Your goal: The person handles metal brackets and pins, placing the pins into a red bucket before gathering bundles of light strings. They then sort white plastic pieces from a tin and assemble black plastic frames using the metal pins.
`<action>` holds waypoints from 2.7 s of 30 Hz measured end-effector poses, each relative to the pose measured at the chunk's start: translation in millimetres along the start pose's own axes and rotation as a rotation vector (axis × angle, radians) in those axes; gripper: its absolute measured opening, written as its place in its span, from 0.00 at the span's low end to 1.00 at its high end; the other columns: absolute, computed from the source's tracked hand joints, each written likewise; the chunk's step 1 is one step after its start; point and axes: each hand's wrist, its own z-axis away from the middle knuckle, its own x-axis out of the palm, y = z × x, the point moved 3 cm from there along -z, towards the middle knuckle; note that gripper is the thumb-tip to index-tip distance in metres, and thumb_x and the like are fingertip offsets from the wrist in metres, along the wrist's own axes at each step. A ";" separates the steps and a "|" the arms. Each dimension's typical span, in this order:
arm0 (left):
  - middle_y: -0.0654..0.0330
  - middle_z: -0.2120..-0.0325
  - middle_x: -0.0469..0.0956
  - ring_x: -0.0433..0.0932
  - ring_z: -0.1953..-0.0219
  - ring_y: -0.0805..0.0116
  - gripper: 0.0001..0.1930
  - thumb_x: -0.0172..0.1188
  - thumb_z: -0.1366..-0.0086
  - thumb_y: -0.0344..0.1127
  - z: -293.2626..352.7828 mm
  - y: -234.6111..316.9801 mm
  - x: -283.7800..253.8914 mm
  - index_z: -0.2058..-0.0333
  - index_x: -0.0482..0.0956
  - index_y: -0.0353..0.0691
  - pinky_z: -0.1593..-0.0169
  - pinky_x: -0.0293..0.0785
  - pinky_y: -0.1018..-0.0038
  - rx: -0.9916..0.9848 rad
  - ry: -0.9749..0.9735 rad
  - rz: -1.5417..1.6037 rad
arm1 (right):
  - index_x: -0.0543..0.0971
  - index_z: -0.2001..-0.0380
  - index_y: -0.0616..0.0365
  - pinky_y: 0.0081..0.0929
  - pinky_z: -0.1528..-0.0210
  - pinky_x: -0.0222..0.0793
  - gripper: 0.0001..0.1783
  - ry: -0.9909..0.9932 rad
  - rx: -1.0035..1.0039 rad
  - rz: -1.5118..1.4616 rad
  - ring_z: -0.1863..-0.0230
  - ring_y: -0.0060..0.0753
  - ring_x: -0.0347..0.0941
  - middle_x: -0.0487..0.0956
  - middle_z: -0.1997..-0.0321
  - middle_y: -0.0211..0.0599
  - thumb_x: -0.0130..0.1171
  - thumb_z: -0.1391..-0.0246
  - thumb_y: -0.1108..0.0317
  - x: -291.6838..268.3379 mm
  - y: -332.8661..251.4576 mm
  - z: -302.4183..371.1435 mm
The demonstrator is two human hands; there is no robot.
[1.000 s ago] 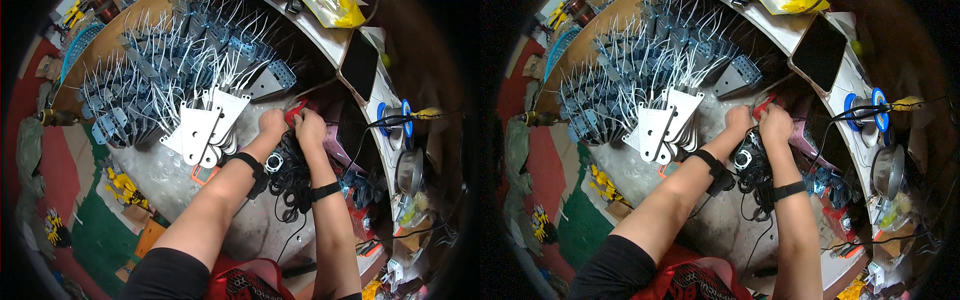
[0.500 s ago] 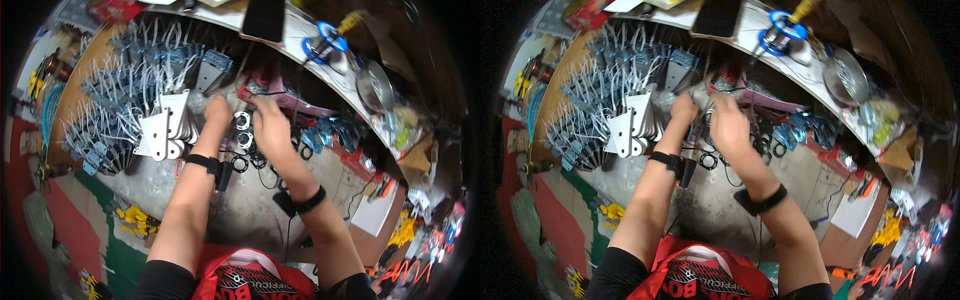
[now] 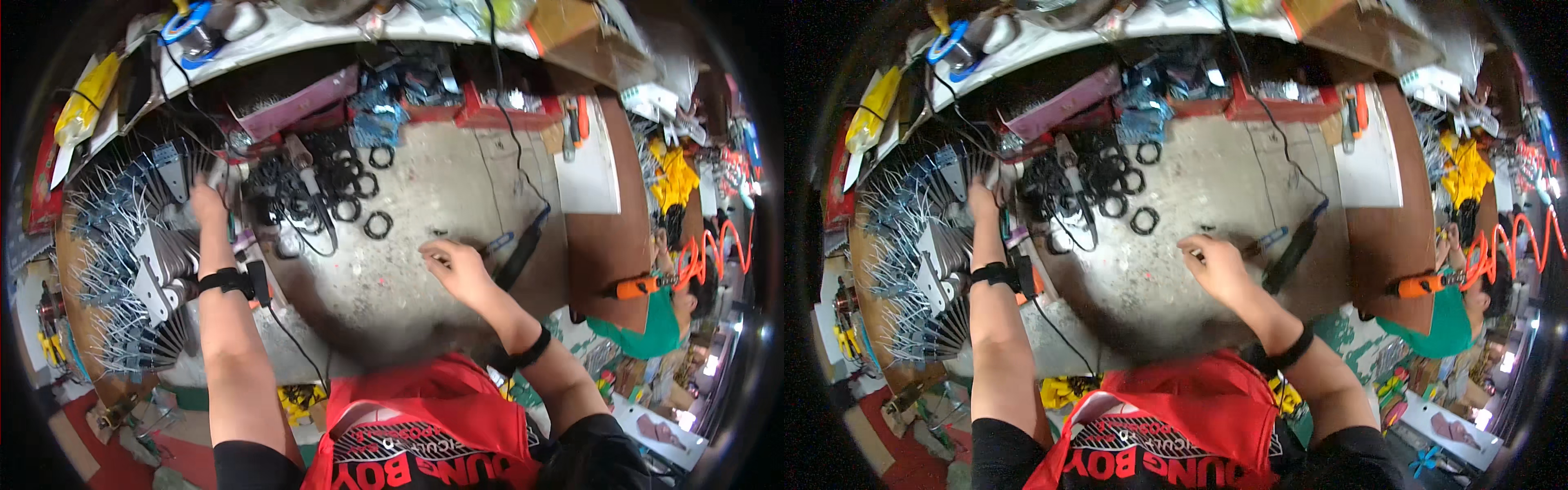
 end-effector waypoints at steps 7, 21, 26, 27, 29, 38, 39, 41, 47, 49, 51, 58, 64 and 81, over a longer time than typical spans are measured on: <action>0.49 0.69 0.73 0.73 0.64 0.49 0.10 0.49 0.46 0.21 184.5 208.6 -112.1 0.64 0.73 0.35 0.60 0.68 0.63 0.521 0.478 0.203 | 0.73 0.53 0.59 0.27 0.58 0.70 0.18 -0.216 0.292 -0.415 0.60 0.31 0.74 0.77 0.58 0.38 0.53 0.51 0.74 65.8 82.4 -73.4; 0.47 0.55 0.66 0.66 0.55 0.48 0.24 0.57 0.51 0.24 272.3 166.4 -2.1 0.52 0.69 0.34 0.54 0.70 0.60 0.244 -0.092 -0.099 | 0.64 0.46 0.61 0.31 0.58 0.71 0.30 0.214 0.375 -0.193 0.65 0.38 0.77 0.79 0.62 0.43 0.55 0.56 0.73 41.7 96.6 -117.5; 0.42 0.58 0.67 0.68 0.57 0.45 0.19 0.49 0.50 0.18 234.4 164.4 6.9 0.57 0.69 0.32 0.55 0.69 0.59 0.291 0.044 -0.018 | 0.64 0.45 0.61 0.30 0.55 0.69 0.29 0.199 0.157 -0.373 0.58 0.39 0.76 0.78 0.59 0.46 0.53 0.55 0.74 73.1 65.8 -154.6; 0.41 0.58 0.67 0.68 0.57 0.44 0.18 0.49 0.50 0.18 231.9 162.4 7.0 0.57 0.69 0.32 0.54 0.68 0.59 0.272 0.027 -0.018 | 0.66 0.47 0.61 0.30 0.56 0.69 0.27 0.237 0.112 -0.378 0.59 0.39 0.76 0.78 0.60 0.46 0.53 0.54 0.74 73.9 61.4 -153.0; 0.40 0.57 0.66 0.68 0.57 0.43 0.19 0.49 0.51 0.18 235.1 157.8 -1.3 0.57 0.68 0.32 0.54 0.68 0.58 0.280 0.053 0.028 | 0.68 0.48 0.62 0.30 0.57 0.69 0.24 0.266 0.064 -0.377 0.60 0.39 0.76 0.78 0.60 0.46 0.53 0.52 0.74 72.7 51.6 -144.9; 0.44 0.56 0.67 0.70 0.57 0.46 0.20 0.50 0.51 0.21 288.0 145.7 -52.7 0.56 0.69 0.36 0.57 0.71 0.59 0.389 -0.136 0.170 | 0.75 0.59 0.65 0.23 0.62 0.69 0.14 -0.043 0.240 -0.336 0.66 0.29 0.76 0.80 0.66 0.43 0.54 0.47 0.69 72.7 19.2 -56.6; 0.46 0.58 0.69 0.71 0.59 0.47 0.18 0.51 0.51 0.21 296.1 138.8 -57.9 0.58 0.70 0.36 0.58 0.71 0.60 0.412 -0.184 0.168 | 0.74 0.58 0.64 0.22 0.64 0.68 0.14 -0.108 0.216 -0.280 0.66 0.27 0.75 0.79 0.65 0.40 0.54 0.47 0.68 78.1 21.3 -50.9; 0.51 0.64 0.71 0.73 0.62 0.50 0.14 0.52 0.50 0.24 312.7 123.8 -65.2 0.61 0.72 0.38 0.61 0.72 0.62 0.461 -0.333 0.139 | 0.73 0.58 0.64 0.21 0.66 0.68 0.14 -0.193 0.208 -0.252 0.67 0.24 0.74 0.78 0.66 0.37 0.54 0.47 0.68 86.6 24.9 -34.6; 0.54 0.70 0.72 0.75 0.65 0.55 0.14 0.54 0.55 0.27 382.2 74.8 -119.7 0.65 0.73 0.40 0.63 0.73 0.64 0.491 -0.446 0.144 | 0.75 0.56 0.58 0.26 0.62 0.69 0.16 -0.434 0.056 0.175 0.68 0.34 0.76 0.79 0.71 0.42 0.55 0.50 0.68 83.5 5.5 24.9; 0.55 0.70 0.73 0.75 0.65 0.55 0.14 0.54 0.55 0.27 425.7 35.7 -143.5 0.66 0.73 0.40 0.63 0.73 0.64 0.313 -0.440 0.126 | 0.75 0.56 0.57 0.27 0.62 0.69 0.16 -0.603 -0.001 0.233 0.67 0.36 0.76 0.79 0.71 0.42 0.55 0.50 0.68 93.2 0.7 43.9; 0.55 0.70 0.74 0.75 0.65 0.54 0.12 0.54 0.54 0.27 474.3 -10.7 -166.9 0.66 0.74 0.40 0.63 0.73 0.63 0.086 -0.400 0.070 | 0.75 0.56 0.55 0.30 0.62 0.69 0.17 -0.808 -0.103 0.360 0.67 0.41 0.76 0.78 0.70 0.43 0.55 0.50 0.65 103.2 0.8 52.7; 0.50 0.71 0.77 0.76 0.66 0.50 0.10 0.52 0.50 0.29 640.7 -92.7 -249.1 0.67 0.76 0.39 0.64 0.72 0.59 -0.542 -0.320 -0.135 | 0.74 0.54 0.60 0.27 0.61 0.69 0.18 -0.804 -0.336 0.443 0.66 0.33 0.75 0.79 0.67 0.42 0.55 0.49 0.69 107.5 -49.2 19.5; 0.50 0.72 0.77 0.76 0.67 0.50 0.09 0.52 0.48 0.33 706.3 -82.8 -219.7 0.69 0.78 0.43 0.64 0.73 0.58 -0.615 -0.358 -0.101 | 0.75 0.55 0.60 0.25 0.63 0.69 0.16 -0.633 -0.580 0.331 0.68 0.30 0.76 0.80 0.67 0.43 0.54 0.49 0.72 114.1 -141.2 15.1; 0.51 0.67 0.74 0.74 0.62 0.50 0.12 0.58 0.49 0.32 658.3 -139.2 -274.8 0.63 0.74 0.40 0.58 0.71 0.60 -0.565 -0.246 -0.082 | 0.69 0.54 0.64 0.25 0.63 0.67 0.26 -0.759 -0.466 -0.648 0.67 0.28 0.69 0.73 0.66 0.38 0.53 0.48 0.53 86.9 -271.7 -22.3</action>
